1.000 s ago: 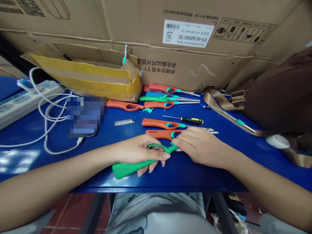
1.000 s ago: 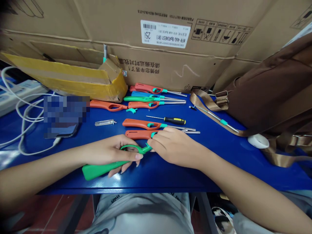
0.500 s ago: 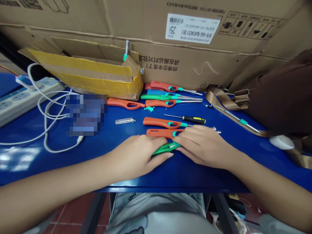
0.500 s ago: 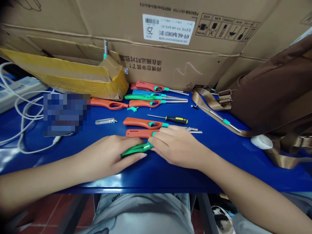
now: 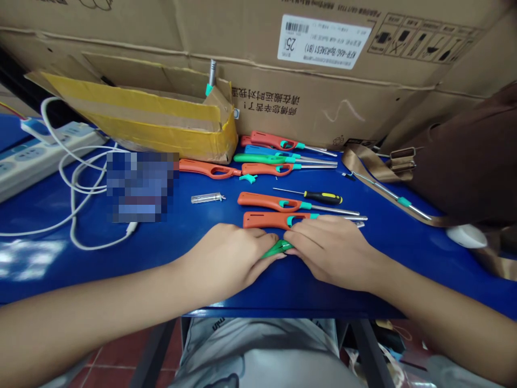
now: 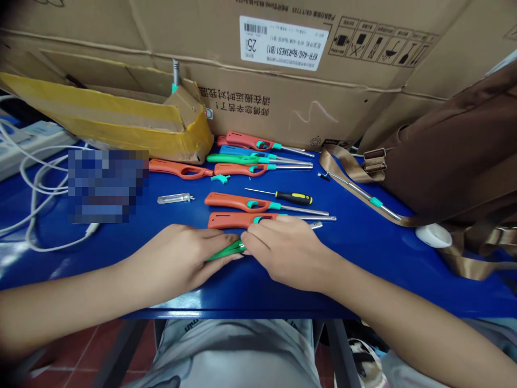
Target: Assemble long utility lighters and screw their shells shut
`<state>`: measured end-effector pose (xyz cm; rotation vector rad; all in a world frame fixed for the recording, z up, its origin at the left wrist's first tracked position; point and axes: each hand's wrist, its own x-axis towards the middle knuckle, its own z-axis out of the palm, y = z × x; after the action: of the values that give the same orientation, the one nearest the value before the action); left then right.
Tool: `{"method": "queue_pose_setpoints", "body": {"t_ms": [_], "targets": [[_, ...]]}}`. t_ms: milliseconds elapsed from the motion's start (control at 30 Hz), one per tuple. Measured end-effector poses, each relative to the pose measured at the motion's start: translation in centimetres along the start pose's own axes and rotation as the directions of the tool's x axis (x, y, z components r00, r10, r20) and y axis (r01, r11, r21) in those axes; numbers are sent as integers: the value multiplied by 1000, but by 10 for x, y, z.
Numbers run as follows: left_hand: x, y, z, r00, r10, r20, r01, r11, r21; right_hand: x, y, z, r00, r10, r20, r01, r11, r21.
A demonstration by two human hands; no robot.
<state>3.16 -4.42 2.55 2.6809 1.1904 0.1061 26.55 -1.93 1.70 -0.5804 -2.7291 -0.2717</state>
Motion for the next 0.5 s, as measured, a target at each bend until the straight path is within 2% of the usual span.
{"method": "queue_pose_setpoints", "body": {"t_ms": [100, 300, 500], "targets": [[2, 0, -1, 1000, -20, 8, 20, 999, -30, 0, 1, -2, 1000, 9, -7, -9, 1000, -23], [3, -7, -10, 998, -60, -18, 54, 966, -253, -3, 14, -11, 999, 32, -40, -34, 998, -50], [3, -13, -7, 998, -53, -21, 44, 950, -308, -8, 21, -13, 995, 60, -74, -64, 997, -46]]}}
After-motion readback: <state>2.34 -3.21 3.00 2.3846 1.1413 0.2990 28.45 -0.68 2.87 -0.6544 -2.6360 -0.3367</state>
